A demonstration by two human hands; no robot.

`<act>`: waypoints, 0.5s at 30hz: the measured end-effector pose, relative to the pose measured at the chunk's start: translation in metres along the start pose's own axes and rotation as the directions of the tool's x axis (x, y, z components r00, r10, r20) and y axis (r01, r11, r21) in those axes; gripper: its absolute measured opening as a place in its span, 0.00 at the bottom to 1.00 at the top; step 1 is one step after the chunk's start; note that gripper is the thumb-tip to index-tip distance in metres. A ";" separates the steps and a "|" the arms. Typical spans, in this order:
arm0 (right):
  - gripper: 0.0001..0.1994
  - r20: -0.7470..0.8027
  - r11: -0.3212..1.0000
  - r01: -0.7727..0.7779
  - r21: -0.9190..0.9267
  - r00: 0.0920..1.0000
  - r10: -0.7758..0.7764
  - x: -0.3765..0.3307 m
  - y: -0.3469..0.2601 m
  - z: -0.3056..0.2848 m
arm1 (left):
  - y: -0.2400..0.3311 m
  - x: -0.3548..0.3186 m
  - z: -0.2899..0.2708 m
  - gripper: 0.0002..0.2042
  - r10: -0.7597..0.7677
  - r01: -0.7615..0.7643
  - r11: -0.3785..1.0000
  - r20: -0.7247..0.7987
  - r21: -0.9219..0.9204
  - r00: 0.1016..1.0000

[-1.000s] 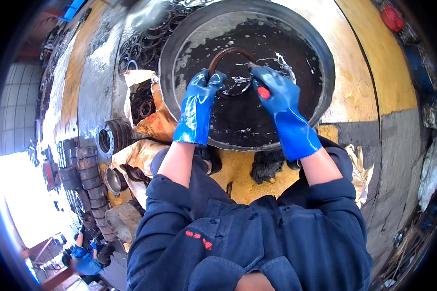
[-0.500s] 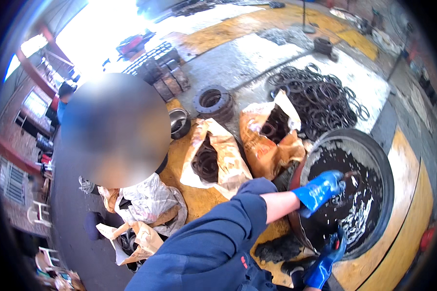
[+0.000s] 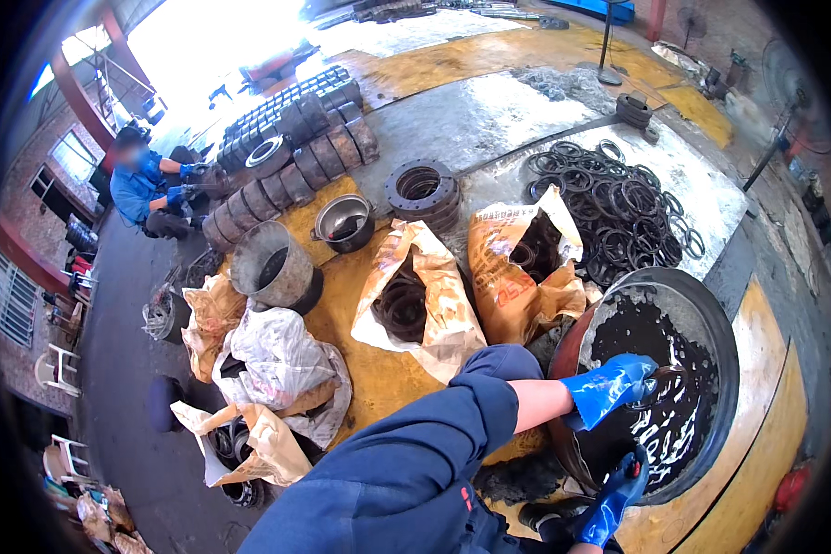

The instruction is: The person uses a red-handled scraper to clean dark metal rings inside a large black basin filled with liquid. They repeatedly pick up rings from a pile, scrape them against the basin's surface, and place them into a brown paper bag. The process is repetitive and involves handling multiple small metal objects one by one.

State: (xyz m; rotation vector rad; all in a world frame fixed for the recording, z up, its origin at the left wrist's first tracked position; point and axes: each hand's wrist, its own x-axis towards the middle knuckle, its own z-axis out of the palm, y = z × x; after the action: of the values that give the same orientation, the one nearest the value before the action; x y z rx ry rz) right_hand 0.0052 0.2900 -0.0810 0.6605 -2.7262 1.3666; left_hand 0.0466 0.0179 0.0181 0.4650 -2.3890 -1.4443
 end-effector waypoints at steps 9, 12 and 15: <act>0.14 0.049 0.999 0.018 0.045 0.999 -0.020 0.015 0.018 0.011 | -0.014 0.036 -0.081 0.06 -0.305 -0.137 -0.200 -0.071 -0.970 0.950; 0.12 0.077 0.963 -0.119 0.241 0.992 0.103 0.033 0.065 -0.007 | 0.004 -0.038 -0.166 0.13 -0.174 -0.213 0.660 -0.422 -0.720 0.890; 0.12 0.070 0.995 -0.073 -0.075 0.994 0.078 0.022 0.029 0.002 | -0.011 -0.149 -0.238 0.21 -0.225 0.044 0.958 -0.643 -0.285 0.732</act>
State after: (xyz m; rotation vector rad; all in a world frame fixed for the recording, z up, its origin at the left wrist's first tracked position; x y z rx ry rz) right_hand -0.0256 0.2959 -0.1002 0.6207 -2.8706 1.2760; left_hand 0.2828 -0.1113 0.0995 0.9291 -1.5946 -1.3074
